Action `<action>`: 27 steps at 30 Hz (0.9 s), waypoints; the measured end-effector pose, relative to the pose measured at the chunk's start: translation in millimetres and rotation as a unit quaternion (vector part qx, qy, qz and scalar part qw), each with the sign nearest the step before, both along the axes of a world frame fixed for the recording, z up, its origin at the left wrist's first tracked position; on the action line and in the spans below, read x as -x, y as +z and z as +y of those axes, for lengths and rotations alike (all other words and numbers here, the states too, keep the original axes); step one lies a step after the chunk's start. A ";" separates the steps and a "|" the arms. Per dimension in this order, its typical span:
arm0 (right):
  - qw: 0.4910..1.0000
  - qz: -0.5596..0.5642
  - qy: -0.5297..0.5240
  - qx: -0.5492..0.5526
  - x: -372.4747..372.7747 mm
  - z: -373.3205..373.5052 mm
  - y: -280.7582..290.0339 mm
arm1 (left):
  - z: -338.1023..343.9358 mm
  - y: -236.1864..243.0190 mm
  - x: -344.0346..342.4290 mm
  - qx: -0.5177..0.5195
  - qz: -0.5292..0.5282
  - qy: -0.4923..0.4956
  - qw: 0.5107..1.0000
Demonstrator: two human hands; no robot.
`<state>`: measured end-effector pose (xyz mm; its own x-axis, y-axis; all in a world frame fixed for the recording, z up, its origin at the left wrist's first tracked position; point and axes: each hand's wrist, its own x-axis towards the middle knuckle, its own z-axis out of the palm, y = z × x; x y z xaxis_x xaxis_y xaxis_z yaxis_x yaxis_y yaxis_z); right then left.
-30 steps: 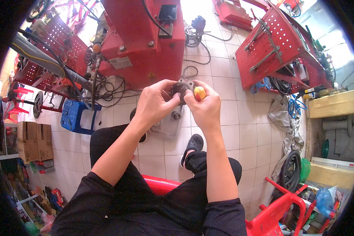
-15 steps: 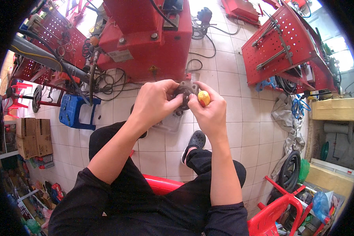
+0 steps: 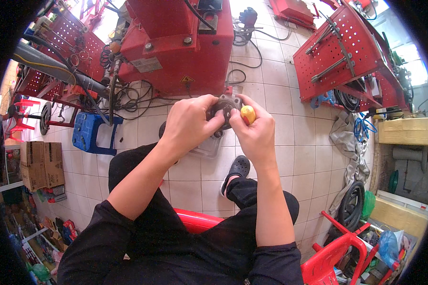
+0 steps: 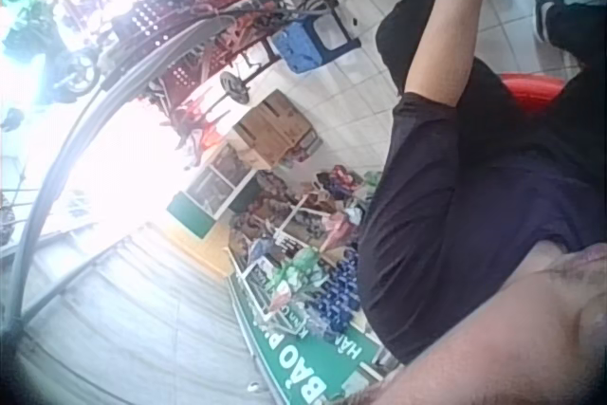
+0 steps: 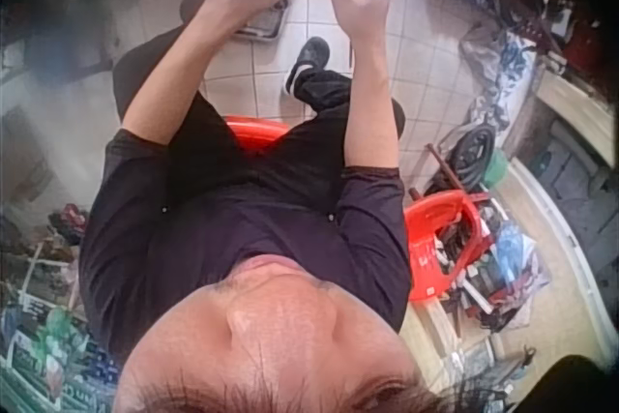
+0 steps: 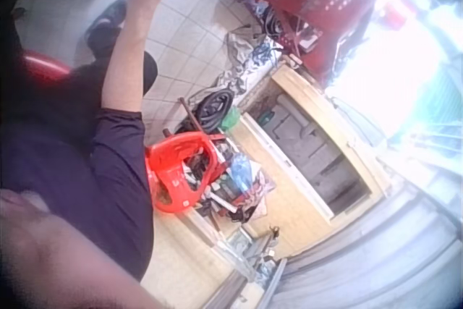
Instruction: The person sits on a stool and works on a small mechanical part, likely a carburetor, using a yellow-handled screwdriver. They manipulate the part with both hands, using the screwdriver to adjust internal components and remove a small metal piece.
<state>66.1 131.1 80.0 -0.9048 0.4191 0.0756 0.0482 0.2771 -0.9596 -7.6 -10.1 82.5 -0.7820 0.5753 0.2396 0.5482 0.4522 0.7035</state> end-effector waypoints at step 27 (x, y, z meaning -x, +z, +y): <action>0.994 -0.024 0.017 0.105 -1.0 2.4 0.3 | -2.2 0.3 6.2 -0.048 -0.098 0.021 0.994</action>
